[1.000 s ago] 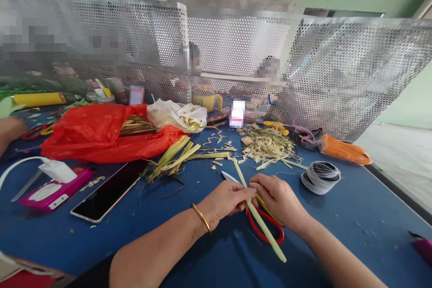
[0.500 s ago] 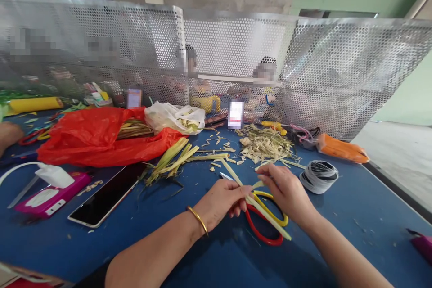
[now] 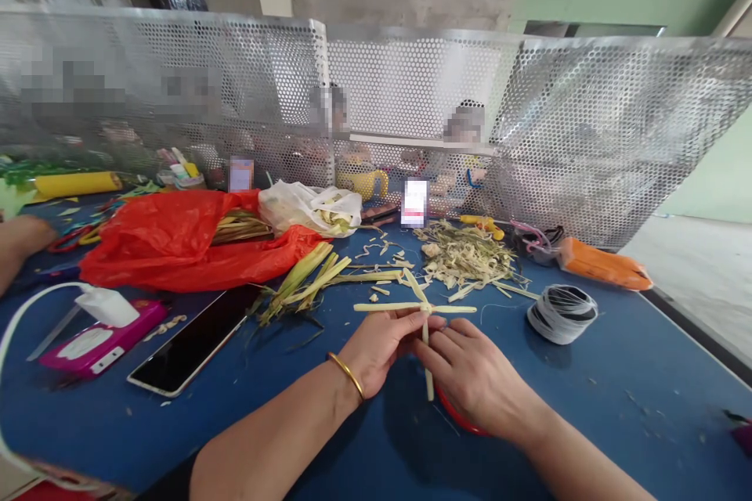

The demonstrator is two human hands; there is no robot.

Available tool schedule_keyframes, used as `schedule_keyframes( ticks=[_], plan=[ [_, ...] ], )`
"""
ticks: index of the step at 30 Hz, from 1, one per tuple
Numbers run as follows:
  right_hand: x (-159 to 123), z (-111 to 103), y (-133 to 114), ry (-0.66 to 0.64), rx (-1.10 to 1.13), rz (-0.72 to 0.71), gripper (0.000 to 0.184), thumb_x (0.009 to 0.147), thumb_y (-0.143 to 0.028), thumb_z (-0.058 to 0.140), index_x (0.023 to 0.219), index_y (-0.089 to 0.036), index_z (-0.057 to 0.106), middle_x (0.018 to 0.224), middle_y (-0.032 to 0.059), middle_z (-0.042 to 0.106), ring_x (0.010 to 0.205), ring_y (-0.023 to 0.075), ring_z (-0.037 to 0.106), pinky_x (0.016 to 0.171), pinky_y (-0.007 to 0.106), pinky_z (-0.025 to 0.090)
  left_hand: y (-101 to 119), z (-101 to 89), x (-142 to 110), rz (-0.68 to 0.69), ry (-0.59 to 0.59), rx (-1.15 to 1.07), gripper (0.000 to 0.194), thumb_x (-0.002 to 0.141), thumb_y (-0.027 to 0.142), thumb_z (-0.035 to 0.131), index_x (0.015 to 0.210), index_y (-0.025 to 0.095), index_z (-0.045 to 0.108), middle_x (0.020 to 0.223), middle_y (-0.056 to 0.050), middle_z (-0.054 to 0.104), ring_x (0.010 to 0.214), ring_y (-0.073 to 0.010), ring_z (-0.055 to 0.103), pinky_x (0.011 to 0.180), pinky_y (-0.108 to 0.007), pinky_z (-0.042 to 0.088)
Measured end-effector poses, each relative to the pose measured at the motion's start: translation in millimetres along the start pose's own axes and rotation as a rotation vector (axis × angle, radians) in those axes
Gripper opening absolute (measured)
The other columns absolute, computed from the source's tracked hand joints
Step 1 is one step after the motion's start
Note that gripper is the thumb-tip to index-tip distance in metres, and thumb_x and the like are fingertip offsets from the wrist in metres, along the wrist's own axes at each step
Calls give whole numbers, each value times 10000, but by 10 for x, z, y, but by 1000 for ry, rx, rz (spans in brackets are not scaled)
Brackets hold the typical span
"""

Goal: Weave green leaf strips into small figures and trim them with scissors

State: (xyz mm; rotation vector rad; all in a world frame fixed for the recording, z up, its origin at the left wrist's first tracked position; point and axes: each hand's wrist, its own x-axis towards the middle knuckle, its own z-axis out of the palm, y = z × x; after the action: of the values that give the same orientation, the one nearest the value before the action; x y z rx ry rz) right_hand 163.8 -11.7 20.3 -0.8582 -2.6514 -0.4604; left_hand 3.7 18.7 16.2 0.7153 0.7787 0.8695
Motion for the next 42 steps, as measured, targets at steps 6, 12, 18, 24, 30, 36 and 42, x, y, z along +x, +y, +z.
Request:
schedule_keyframes(
  ticks=[6, 12, 18, 24, 30, 36, 42],
  plan=[
    [-24, 23, -99, 62, 80, -25, 333, 952, -129, 297, 727, -171, 538, 690, 39, 530, 656, 170, 468, 676, 327, 339, -6, 57, -21, -20, 86, -46, 182, 610, 189, 792, 736, 111, 687, 763, -79, 697, 710, -148, 632, 653, -230, 483],
    [-7, 8, -164, 66, 132, -86, 303, 946, -125, 326, 727, -174, 530, 669, 34, 528, 667, 171, 485, 753, 335, 373, -58, 64, -16, -8, 89, -45, 215, 571, 160, 804, 732, 118, 668, 662, -31, 658, 647, -120, 610, 649, -216, 473],
    [-31, -83, 31, 217, 36, 149, 300, 947, -228, 451, 1220, -107, 485, 883, 95, 639, 796, 208, 559, 761, 346, 395, 50, 12, -21, -57, 37, -10, 189, 658, 223, 733, 803, 114, 681, 725, -31, 643, 673, -123, 591, 635, -236, 490],
    [-34, -7, 129, 61, 68, 416, 215, 973, -271, 407, 884, -173, 575, 731, 36, 636, 697, 176, 574, 789, 325, 357, 73, -3, -6, -53, 67, 115, 275, 687, 367, 726, 798, 129, 644, 637, 18, 552, 579, -94, 524, 525, -217, 469],
    [-14, 32, -21, 58, 103, 356, 337, 981, -201, 340, 689, -175, 506, 601, 4, 554, 553, 128, 472, 667, 279, 300, -22, -21, 43, 123, 120, 460, 313, 669, 396, 730, 810, 130, 646, 630, 11, 606, 461, -73, 472, 370, -183, 267],
    [-19, 31, -161, 110, 109, 283, 282, 932, -128, 373, 706, -168, 537, 615, 15, 570, 555, 129, 461, 664, 286, 291, -39, 14, 52, 99, 159, 407, 291, 599, 358, 776, 734, 114, 692, 536, 33, 563, 414, -36, 375, 407, -189, 227],
    [-19, -6, -130, -24, 494, 544, 360, 969, -315, 353, 718, -186, 576, 640, 15, 616, 580, 133, 521, 663, 273, 346, 11, -6, 61, 77, 104, 371, 361, 553, 386, 800, 780, 121, 707, 609, 8, 625, 443, -43, 400, 435, -196, 246]
  ],
)
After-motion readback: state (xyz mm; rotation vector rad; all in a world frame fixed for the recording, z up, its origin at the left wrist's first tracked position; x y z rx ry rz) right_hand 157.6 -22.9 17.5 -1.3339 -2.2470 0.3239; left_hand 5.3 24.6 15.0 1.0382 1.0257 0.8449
